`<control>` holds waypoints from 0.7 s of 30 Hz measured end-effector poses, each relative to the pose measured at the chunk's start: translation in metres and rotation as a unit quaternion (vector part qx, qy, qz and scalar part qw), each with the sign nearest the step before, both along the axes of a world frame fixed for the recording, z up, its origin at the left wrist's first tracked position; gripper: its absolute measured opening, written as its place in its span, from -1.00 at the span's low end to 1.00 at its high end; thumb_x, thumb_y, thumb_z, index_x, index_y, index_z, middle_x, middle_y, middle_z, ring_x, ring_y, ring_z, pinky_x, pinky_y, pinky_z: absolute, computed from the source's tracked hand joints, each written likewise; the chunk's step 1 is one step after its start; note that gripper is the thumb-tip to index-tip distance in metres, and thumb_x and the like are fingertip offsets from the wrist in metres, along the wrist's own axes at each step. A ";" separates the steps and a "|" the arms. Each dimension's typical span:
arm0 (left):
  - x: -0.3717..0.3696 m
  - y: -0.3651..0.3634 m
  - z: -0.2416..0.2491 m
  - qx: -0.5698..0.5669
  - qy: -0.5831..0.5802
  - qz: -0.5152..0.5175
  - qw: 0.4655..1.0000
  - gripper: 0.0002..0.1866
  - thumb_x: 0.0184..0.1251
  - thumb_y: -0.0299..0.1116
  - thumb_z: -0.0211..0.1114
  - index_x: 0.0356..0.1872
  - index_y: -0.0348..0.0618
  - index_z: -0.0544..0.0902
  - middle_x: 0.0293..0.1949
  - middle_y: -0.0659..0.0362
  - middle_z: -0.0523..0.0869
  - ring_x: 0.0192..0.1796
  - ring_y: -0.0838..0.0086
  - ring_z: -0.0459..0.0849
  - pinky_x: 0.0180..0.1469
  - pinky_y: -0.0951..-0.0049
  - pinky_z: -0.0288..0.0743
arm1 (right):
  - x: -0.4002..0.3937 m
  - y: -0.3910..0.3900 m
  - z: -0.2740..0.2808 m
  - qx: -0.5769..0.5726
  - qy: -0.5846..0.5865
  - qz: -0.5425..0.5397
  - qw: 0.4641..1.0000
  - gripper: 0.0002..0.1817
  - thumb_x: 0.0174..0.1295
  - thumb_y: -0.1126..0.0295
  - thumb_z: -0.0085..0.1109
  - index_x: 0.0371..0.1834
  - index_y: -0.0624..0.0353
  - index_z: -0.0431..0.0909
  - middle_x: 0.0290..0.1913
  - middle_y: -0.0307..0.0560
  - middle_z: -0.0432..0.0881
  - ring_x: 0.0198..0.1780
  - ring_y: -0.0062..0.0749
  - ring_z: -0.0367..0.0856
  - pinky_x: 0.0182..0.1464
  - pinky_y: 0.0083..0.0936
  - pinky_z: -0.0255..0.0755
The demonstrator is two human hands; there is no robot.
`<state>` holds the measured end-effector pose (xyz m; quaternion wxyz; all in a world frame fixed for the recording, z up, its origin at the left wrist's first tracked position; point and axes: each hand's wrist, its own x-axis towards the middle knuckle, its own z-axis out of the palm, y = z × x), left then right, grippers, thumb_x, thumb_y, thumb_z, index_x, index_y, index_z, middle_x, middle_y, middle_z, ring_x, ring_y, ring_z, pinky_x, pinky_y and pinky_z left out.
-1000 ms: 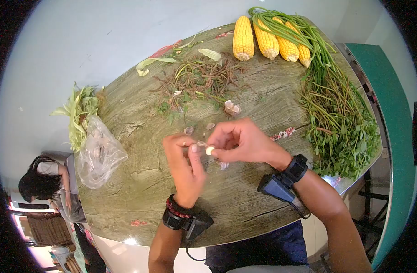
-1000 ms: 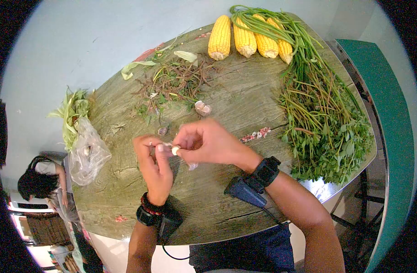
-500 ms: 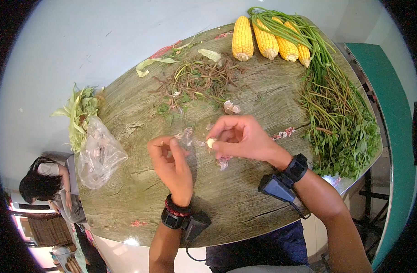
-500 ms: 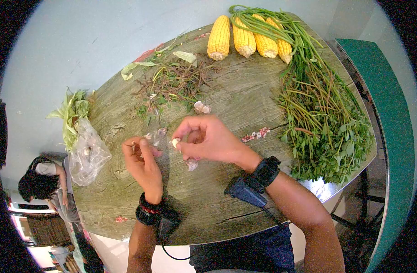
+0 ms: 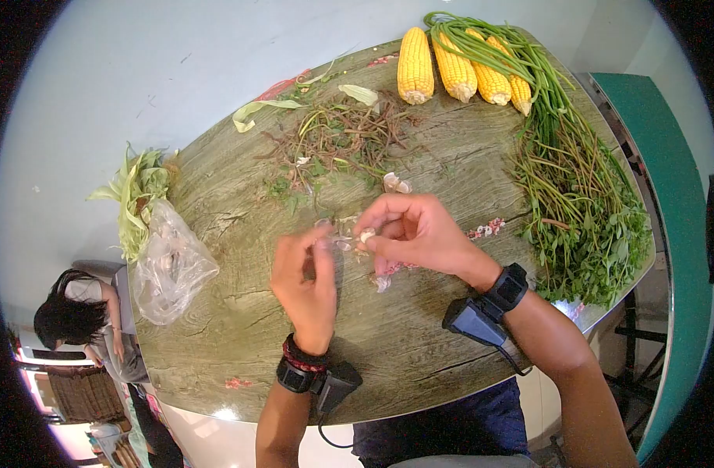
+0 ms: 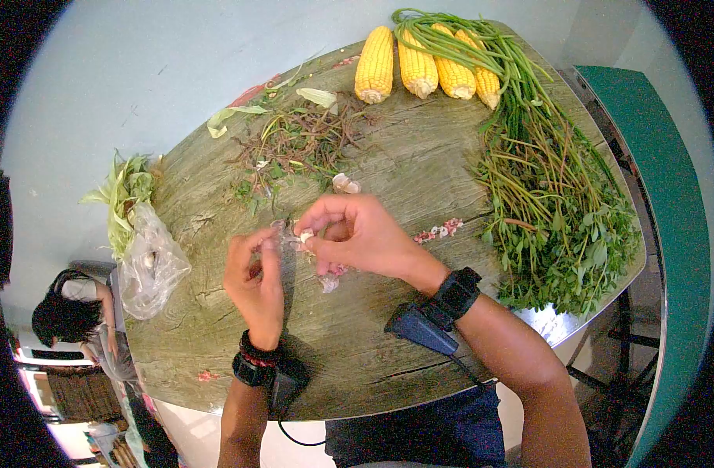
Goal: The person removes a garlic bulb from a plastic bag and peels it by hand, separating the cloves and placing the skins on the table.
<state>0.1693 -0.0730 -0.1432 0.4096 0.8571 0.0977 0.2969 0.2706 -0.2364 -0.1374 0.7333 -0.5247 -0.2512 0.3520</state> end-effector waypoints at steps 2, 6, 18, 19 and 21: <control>0.001 0.004 -0.006 -0.012 -0.026 0.003 1.000 -0.83 0.33 -0.61 0.18 -0.16 -0.19 0.68 -0.22 0.20 0.58 -0.21 0.58 0.55 -0.31 0.63 0.45 | 0.000 0.001 -0.002 -0.005 -0.024 -0.024 0.999 -0.80 0.23 0.57 0.26 -0.09 0.29 0.56 -0.31 -0.25 0.63 -0.43 -0.64 0.66 -0.44 -0.74 0.47; 0.003 -0.002 0.005 0.055 -0.046 0.007 0.997 -0.80 0.25 -0.63 0.23 -0.14 -0.20 0.68 -0.22 0.12 0.61 -0.26 0.44 0.60 -0.27 0.53 0.51 | -0.001 0.003 -0.002 -0.035 -0.062 -0.077 0.994 -0.78 0.20 0.56 0.31 -0.10 0.28 0.57 -0.37 -0.29 0.62 -0.45 -0.71 0.63 -0.47 -0.78 0.41; 0.000 -0.008 0.005 -0.013 -0.034 -0.078 0.996 -0.79 0.14 -0.62 0.39 -0.17 -0.23 0.71 -0.24 0.15 0.62 -0.30 0.52 0.60 -0.30 0.57 0.48 | -0.001 0.003 -0.004 -0.048 -0.157 -0.086 0.983 -0.85 0.11 0.53 0.41 -0.25 0.22 0.69 -0.35 -0.32 0.65 -0.44 -0.83 0.47 -0.45 -0.80 0.31; 0.000 -0.008 0.006 -0.007 -0.034 -0.076 0.997 -0.79 0.14 -0.63 0.39 -0.18 -0.23 0.71 -0.25 0.15 0.62 -0.30 0.52 0.60 -0.30 0.58 0.48 | -0.001 0.003 -0.005 -0.045 -0.167 -0.091 0.981 -0.86 0.10 0.53 0.41 -0.26 0.22 0.70 -0.33 -0.31 0.65 -0.43 -0.83 0.47 -0.44 -0.79 0.31; 0.000 -0.008 0.007 -0.001 -0.038 -0.074 0.997 -0.79 0.12 -0.64 0.40 -0.19 -0.23 0.72 -0.27 0.16 0.63 -0.30 0.54 0.59 -0.31 0.59 0.47 | -0.001 0.002 -0.004 -0.046 -0.171 -0.090 0.980 -0.84 0.10 0.54 0.41 -0.24 0.22 0.71 -0.30 -0.27 0.66 -0.42 -0.82 0.48 -0.43 -0.78 0.32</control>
